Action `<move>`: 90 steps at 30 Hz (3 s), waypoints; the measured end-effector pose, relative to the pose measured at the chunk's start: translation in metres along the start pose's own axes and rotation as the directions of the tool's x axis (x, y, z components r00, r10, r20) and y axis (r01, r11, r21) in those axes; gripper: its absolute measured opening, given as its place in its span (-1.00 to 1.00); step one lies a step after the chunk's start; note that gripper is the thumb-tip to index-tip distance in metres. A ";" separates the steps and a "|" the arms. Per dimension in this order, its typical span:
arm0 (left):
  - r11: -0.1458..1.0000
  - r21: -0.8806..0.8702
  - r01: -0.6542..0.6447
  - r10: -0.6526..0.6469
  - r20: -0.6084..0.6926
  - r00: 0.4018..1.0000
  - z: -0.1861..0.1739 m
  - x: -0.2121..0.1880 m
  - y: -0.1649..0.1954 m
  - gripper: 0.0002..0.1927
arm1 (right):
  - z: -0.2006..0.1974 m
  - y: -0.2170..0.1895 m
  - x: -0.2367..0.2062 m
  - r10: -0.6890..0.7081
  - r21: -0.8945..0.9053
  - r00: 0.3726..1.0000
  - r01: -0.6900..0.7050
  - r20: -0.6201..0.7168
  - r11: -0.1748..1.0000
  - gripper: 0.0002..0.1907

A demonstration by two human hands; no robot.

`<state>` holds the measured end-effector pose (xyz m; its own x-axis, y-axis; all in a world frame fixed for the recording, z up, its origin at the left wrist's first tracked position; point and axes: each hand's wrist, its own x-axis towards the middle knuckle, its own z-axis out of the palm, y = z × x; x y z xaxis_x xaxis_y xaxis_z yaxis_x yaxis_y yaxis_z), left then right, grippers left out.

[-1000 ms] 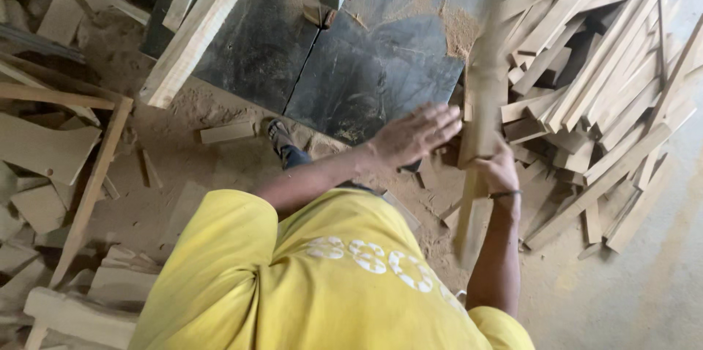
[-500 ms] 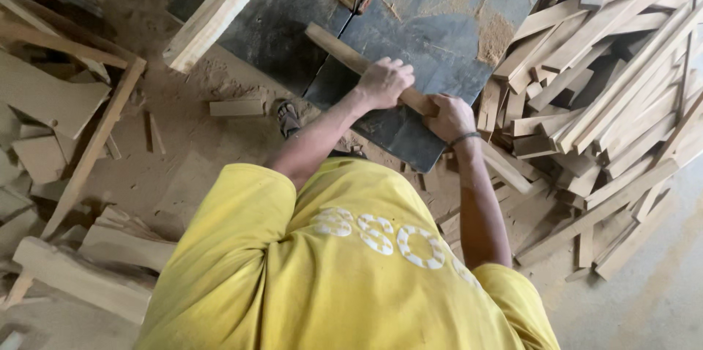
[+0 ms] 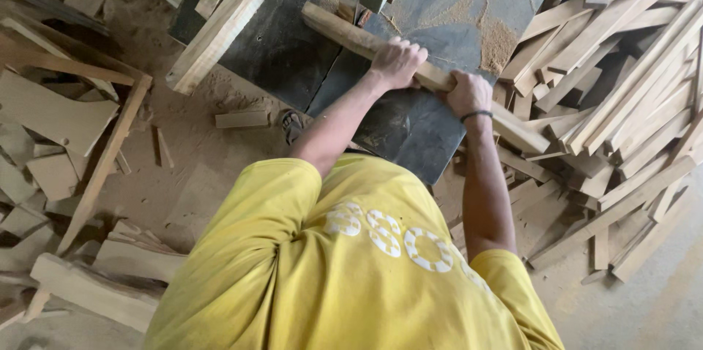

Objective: The person cuts long wooden strips into shorter pieces on a bandsaw, feeding each strip through the blade by hand and turning pieces as needed. Cut pieces and offcuts are dropped onto a large pile of scrap wood on the floor beside the machine.

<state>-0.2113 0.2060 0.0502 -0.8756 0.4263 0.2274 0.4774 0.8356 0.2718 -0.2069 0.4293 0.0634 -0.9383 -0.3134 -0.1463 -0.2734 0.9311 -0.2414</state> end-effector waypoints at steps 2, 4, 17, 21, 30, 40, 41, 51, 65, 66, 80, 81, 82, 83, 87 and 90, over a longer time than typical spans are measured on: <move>1.000 0.004 0.008 -0.008 -0.029 1.000 -0.001 0.004 -0.001 -0.89 | -0.003 0.002 0.007 -0.050 -0.041 0.997 0.047 -0.060 0.998 -0.58; 1.000 0.009 0.012 -0.012 -0.044 0.999 -0.001 0.006 -0.003 -0.89 | -0.005 0.002 0.011 -0.063 -0.018 0.996 0.062 -0.062 0.998 -0.57; 1.000 -0.012 0.007 -0.007 -0.029 1.000 0.000 0.016 -0.009 -0.86 | -0.004 0.007 0.019 -0.092 0.001 0.993 0.092 -0.077 0.996 -0.58; 0.999 -0.040 -0.005 0.003 -0.055 0.998 -0.002 0.017 -0.009 -0.76 | -0.002 0.007 0.019 -0.070 0.006 0.995 0.071 -0.074 0.997 -0.61; 1.000 0.022 0.000 0.001 -0.040 0.999 0.005 0.020 -0.012 -0.91 | -0.002 0.007 0.020 -0.091 0.006 0.992 0.091 -0.090 0.996 -0.56; 0.999 0.031 -0.010 0.011 -0.030 0.999 0.004 0.022 -0.013 -0.87 | 0.003 0.009 0.022 -0.103 0.000 0.988 0.103 -0.117 0.995 -0.58; 0.999 0.030 -0.011 0.012 -0.033 0.999 0.003 0.021 -0.012 -0.88 | 0.003 0.009 0.021 -0.106 0.003 0.987 0.107 -0.119 0.994 -0.57; 0.999 -0.008 -0.046 0.046 -0.056 0.997 -0.004 0.023 -0.008 -0.60 | 0.004 0.009 0.018 -0.092 0.006 0.988 0.093 -0.127 0.996 -0.59; 0.997 -0.015 -0.072 0.071 -0.045 0.996 0.009 0.018 -0.016 -0.95 | 0.011 0.006 0.012 -0.072 0.015 0.986 0.075 -0.148 0.997 -0.55; 0.998 -0.012 -0.067 0.066 -0.040 0.997 0.009 0.017 -0.017 -0.92 | 0.011 0.004 0.012 -0.055 0.018 0.990 0.058 -0.131 0.998 -0.56; 0.995 0.013 -0.100 0.101 -0.039 0.994 0.015 0.021 -0.022 -0.95 | 0.008 0.002 0.011 -0.021 0.034 0.994 0.025 -0.103 0.999 -0.61; 0.995 0.013 -0.098 0.098 -0.040 0.994 0.016 0.022 -0.022 -0.95 | 0.009 0.003 0.012 -0.023 0.040 0.993 0.028 -0.114 0.999 -0.61; 0.996 0.006 -0.089 0.089 -0.019 0.996 0.016 0.023 -0.023 -0.97 | 0.009 0.004 0.013 -0.027 0.046 0.992 0.033 -0.125 0.998 -0.62; 0.997 -0.001 -0.080 0.080 0.002 0.997 0.016 0.024 -0.023 -0.98 | 0.009 0.004 0.013 -0.031 0.050 0.990 0.038 -0.135 0.998 -0.62; 0.995 0.012 -0.096 0.097 -0.018 0.995 0.016 0.025 -0.022 -0.94 | 0.010 0.004 0.013 -0.050 0.029 0.989 0.054 -0.143 0.998 -0.61; 0.996 0.018 -0.093 0.093 -0.030 0.995 0.013 0.024 -0.021 -0.92 | 0.010 0.006 0.014 -0.054 0.026 0.988 0.059 -0.148 0.998 -0.61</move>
<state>-0.2438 0.2032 0.0378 -0.8246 0.4917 0.2797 0.5551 0.7986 0.2327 -0.2196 0.4286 0.0502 -0.9430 -0.3326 0.0103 -0.3225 0.9060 -0.2742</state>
